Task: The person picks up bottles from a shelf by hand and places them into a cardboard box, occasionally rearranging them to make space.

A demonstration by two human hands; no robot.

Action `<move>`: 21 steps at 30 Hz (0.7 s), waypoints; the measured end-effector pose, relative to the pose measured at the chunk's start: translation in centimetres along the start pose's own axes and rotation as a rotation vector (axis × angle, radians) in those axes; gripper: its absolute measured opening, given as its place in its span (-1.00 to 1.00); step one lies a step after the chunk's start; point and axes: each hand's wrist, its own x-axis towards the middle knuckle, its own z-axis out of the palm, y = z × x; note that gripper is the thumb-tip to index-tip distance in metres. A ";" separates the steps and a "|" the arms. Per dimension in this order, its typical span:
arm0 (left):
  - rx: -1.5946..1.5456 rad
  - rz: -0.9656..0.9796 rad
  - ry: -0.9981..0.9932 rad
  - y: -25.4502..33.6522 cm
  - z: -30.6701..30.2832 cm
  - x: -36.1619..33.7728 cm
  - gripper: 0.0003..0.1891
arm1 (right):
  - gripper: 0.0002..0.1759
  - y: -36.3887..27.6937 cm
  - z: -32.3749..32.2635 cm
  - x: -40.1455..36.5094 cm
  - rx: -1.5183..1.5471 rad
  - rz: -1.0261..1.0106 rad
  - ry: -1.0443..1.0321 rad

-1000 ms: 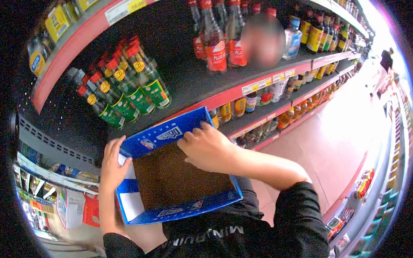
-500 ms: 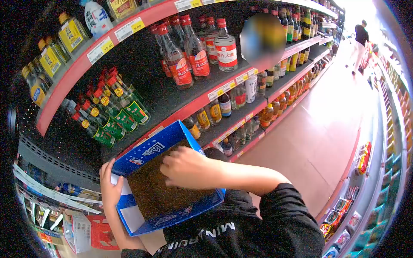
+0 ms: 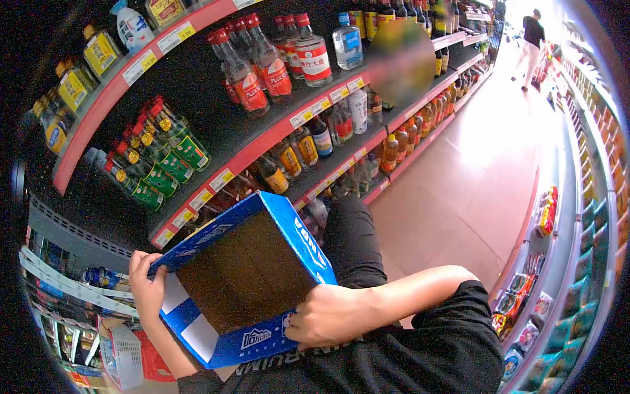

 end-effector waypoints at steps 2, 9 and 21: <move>-0.055 0.052 0.018 0.2 0.5 0.3 -0.74 | -0.71 0.4 -0.5 -0.9 -0.018 -0.064 0.362; -0.147 -0.038 -0.005 -6.4 1.5 1.0 -0.82 | -0.90 12.5 8.4 -14.4 0.265 1.075 1.391; -0.031 -0.205 -0.172 -11.8 2.6 3.9 -0.75 | -0.69 11.5 33.8 -23.9 1.301 1.889 0.070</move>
